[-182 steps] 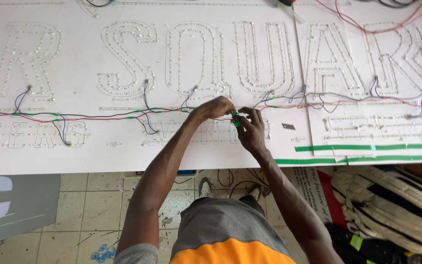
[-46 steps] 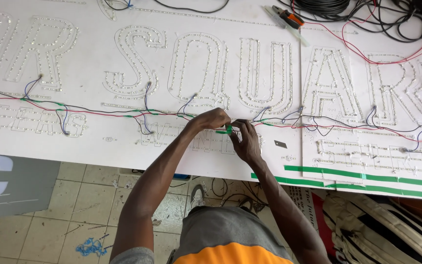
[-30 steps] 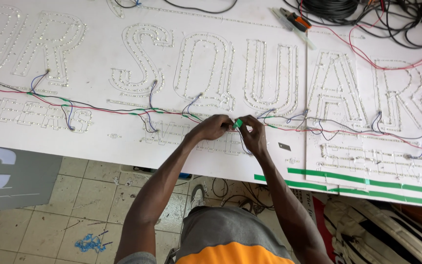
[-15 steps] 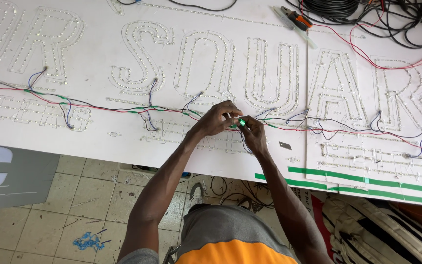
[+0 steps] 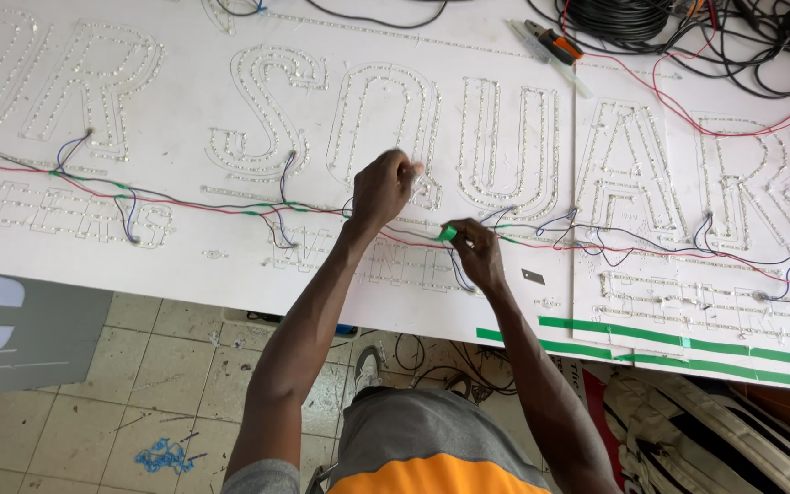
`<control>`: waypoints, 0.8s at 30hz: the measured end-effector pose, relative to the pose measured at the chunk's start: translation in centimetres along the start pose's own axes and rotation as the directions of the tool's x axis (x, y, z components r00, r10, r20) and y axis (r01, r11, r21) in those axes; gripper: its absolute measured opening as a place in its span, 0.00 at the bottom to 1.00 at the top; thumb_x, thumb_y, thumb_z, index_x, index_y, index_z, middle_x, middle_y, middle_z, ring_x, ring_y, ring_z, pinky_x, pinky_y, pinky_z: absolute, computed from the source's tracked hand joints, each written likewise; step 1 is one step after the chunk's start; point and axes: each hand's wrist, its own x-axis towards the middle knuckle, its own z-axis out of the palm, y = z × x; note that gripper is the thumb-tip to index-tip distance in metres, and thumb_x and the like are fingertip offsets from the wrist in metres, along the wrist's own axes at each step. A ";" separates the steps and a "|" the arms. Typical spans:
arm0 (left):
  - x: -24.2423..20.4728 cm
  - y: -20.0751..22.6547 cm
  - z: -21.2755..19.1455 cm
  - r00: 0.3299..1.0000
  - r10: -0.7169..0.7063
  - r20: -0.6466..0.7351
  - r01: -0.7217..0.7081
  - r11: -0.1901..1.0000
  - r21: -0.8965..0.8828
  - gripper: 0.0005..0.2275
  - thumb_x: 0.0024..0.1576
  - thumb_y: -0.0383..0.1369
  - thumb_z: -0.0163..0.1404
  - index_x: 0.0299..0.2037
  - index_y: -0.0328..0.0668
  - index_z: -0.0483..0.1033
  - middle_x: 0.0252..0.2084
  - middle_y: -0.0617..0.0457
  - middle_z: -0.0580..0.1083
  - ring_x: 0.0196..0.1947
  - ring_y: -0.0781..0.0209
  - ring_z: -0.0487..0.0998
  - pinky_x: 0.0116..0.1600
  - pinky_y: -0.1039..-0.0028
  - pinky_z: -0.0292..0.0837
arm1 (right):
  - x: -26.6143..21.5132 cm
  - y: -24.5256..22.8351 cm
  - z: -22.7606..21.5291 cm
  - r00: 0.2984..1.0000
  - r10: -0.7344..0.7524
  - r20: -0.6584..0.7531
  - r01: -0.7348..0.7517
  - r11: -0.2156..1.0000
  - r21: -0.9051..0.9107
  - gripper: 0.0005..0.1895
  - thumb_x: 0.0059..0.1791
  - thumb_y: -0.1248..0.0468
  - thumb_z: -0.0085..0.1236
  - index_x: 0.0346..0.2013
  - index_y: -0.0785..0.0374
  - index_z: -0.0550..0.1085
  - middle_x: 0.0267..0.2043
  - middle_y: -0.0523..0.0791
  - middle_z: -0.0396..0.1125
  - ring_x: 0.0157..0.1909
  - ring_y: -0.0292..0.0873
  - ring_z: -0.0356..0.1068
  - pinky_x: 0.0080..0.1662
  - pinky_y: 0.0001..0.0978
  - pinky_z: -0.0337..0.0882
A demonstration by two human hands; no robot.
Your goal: The person secures electrical wires on the back of a large white sign with LED lettering using green electrical tape. They wrap the tape around wire junctions to hold them in place on the board.
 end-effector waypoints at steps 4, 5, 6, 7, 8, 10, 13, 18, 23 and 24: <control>-3.3 1.6 0.9 0.981 0.058 0.183 -0.024 0.983 -0.184 0.18 0.70 0.33 0.58 0.68 0.40 0.71 0.52 0.35 0.81 0.54 0.31 0.86 0.55 0.36 0.83 | 1.6 0.2 -0.6 0.997 -0.076 -0.022 0.073 0.990 -0.120 0.09 0.60 0.66 0.64 0.53 0.56 0.86 0.44 0.51 0.82 0.51 0.57 0.84 0.58 0.52 0.80; -4.0 1.4 2.0 0.939 0.095 0.331 -0.039 0.984 -0.172 0.14 0.70 0.30 0.55 0.65 0.38 0.75 0.51 0.37 0.82 0.54 0.35 0.86 0.57 0.41 0.83 | 2.2 0.7 -0.7 0.997 -0.080 -0.025 0.075 0.985 -0.156 0.09 0.60 0.66 0.64 0.53 0.55 0.86 0.44 0.52 0.82 0.51 0.59 0.83 0.57 0.54 0.80; -5.3 1.4 3.2 0.869 0.122 0.479 -0.047 0.985 -0.165 0.12 0.70 0.27 0.52 0.62 0.36 0.79 0.49 0.39 0.83 0.54 0.38 0.86 0.59 0.46 0.83 | 2.1 1.3 -0.8 0.997 -0.071 -0.028 0.065 0.979 -0.191 0.10 0.59 0.66 0.64 0.53 0.54 0.86 0.43 0.52 0.82 0.52 0.60 0.83 0.56 0.57 0.81; -6.1 1.5 3.3 0.866 0.123 0.485 -0.047 0.985 -0.167 0.12 0.70 0.27 0.52 0.62 0.36 0.79 0.49 0.39 0.83 0.54 0.38 0.86 0.59 0.46 0.83 | 2.1 1.3 -0.7 0.997 -0.065 -0.032 0.058 0.980 -0.190 0.10 0.59 0.66 0.64 0.53 0.54 0.86 0.43 0.52 0.82 0.52 0.60 0.83 0.56 0.57 0.81; -6.7 1.6 3.4 0.870 0.130 0.476 -0.061 0.986 -0.158 0.13 0.69 0.26 0.52 0.63 0.35 0.77 0.48 0.39 0.82 0.51 0.37 0.86 0.56 0.46 0.83 | 2.5 1.3 -0.7 0.999 -0.043 -0.027 0.036 0.974 -0.222 0.10 0.59 0.64 0.63 0.52 0.51 0.87 0.37 0.49 0.81 0.47 0.58 0.83 0.55 0.54 0.79; -7.8 1.6 4.1 0.875 0.134 0.465 -0.073 0.986 -0.147 0.14 0.68 0.25 0.52 0.64 0.34 0.74 0.46 0.40 0.81 0.48 0.37 0.86 0.53 0.46 0.82 | 3.3 1.5 -0.6 1.000 -0.020 -0.018 0.014 0.967 -0.253 0.10 0.59 0.61 0.62 0.51 0.48 0.87 0.32 0.46 0.80 0.43 0.55 0.83 0.53 0.52 0.78; -9.4 1.1 6.0 0.911 0.308 0.275 -0.301 0.951 -0.067 0.11 0.70 0.23 0.51 0.61 0.40 0.74 0.44 0.43 0.78 0.48 0.39 0.86 0.54 0.53 0.82 | 3.7 2.1 -0.1 0.999 0.034 0.002 -0.032 0.959 -0.280 0.09 0.58 0.60 0.62 0.50 0.48 0.87 0.26 0.45 0.78 0.36 0.51 0.81 0.51 0.48 0.77; -9.7 -1.1 8.4 0.879 0.447 0.169 -0.471 0.869 0.150 0.05 0.69 0.27 0.55 0.52 0.44 0.80 0.41 0.51 0.75 0.44 0.51 0.82 0.50 0.62 0.77 | 5.2 2.8 0.0 0.974 0.196 0.109 -0.171 0.964 -0.202 0.10 0.54 0.58 0.62 0.44 0.55 0.87 0.20 0.43 0.75 0.26 0.39 0.78 0.47 0.39 0.76; -9.7 -0.1 7.3 0.899 0.396 0.186 -0.423 0.895 0.141 0.03 0.67 0.27 0.54 0.47 0.42 0.81 0.40 0.52 0.72 0.42 0.51 0.80 0.49 0.62 0.75 | 4.3 -3.5 -1.9 0.928 0.274 0.251 -0.184 0.926 -0.329 0.36 0.59 0.60 0.57 0.81 0.68 0.62 0.35 0.52 0.82 0.39 0.54 0.85 0.55 0.54 0.76; -9.3 0.1 7.2 0.905 0.374 0.203 -0.402 0.908 0.120 0.03 0.66 0.26 0.55 0.46 0.41 0.81 0.39 0.52 0.72 0.41 0.51 0.78 0.48 0.62 0.75 | 4.1 -4.9 -2.3 0.921 0.283 0.269 -0.184 0.923 -0.338 0.39 0.59 0.61 0.56 0.84 0.67 0.56 0.39 0.53 0.83 0.44 0.55 0.85 0.57 0.56 0.76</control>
